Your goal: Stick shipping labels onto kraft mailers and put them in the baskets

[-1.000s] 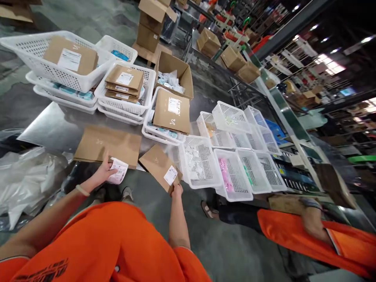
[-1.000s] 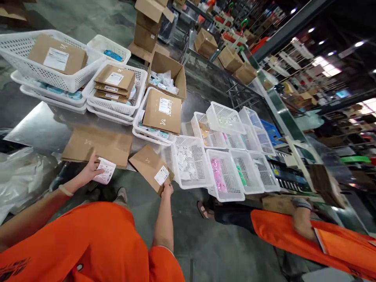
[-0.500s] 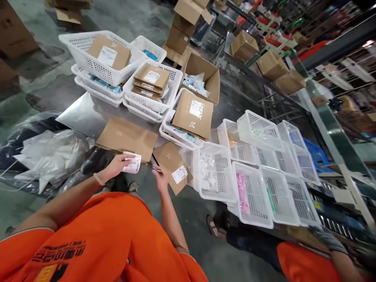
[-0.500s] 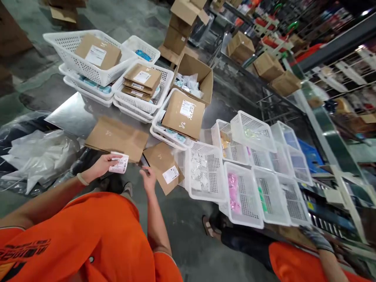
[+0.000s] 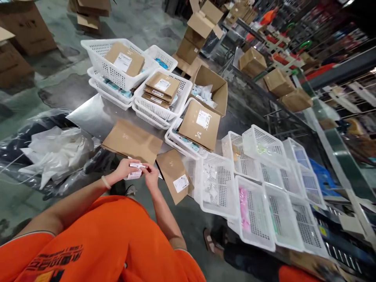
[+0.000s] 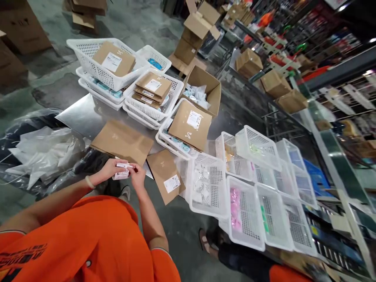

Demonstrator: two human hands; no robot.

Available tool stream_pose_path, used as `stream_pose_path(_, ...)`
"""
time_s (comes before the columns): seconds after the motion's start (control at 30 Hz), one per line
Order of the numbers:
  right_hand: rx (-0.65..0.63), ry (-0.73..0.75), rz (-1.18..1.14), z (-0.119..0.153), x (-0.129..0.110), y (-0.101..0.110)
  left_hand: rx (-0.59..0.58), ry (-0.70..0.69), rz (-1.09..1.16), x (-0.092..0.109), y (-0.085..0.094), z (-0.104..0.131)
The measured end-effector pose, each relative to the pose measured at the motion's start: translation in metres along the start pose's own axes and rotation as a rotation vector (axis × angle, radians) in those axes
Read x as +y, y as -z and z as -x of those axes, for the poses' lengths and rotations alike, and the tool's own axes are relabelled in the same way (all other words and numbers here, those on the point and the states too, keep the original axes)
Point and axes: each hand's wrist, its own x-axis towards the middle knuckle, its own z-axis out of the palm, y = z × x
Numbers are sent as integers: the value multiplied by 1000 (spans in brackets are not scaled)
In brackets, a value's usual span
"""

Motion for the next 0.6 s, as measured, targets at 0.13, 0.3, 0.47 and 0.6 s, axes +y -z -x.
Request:
stream_pose_path(0.13, 69, 88, 183, 9, 4, 2, -1, 42, 39, -1, -5, -10)
stream_pose_path(0.3, 97, 257, 343, -26, -10, 16, -165, 266, 154, -23, -4, -16)
stream_pose_path(0.47, 221, 206, 455, -128, -44, 23, -219, 422, 308, -49, -3, -14)
stream_pose_path(0.6, 216, 81, 589, -182, -54, 19, -203, 408, 325, -58, -10, -19)
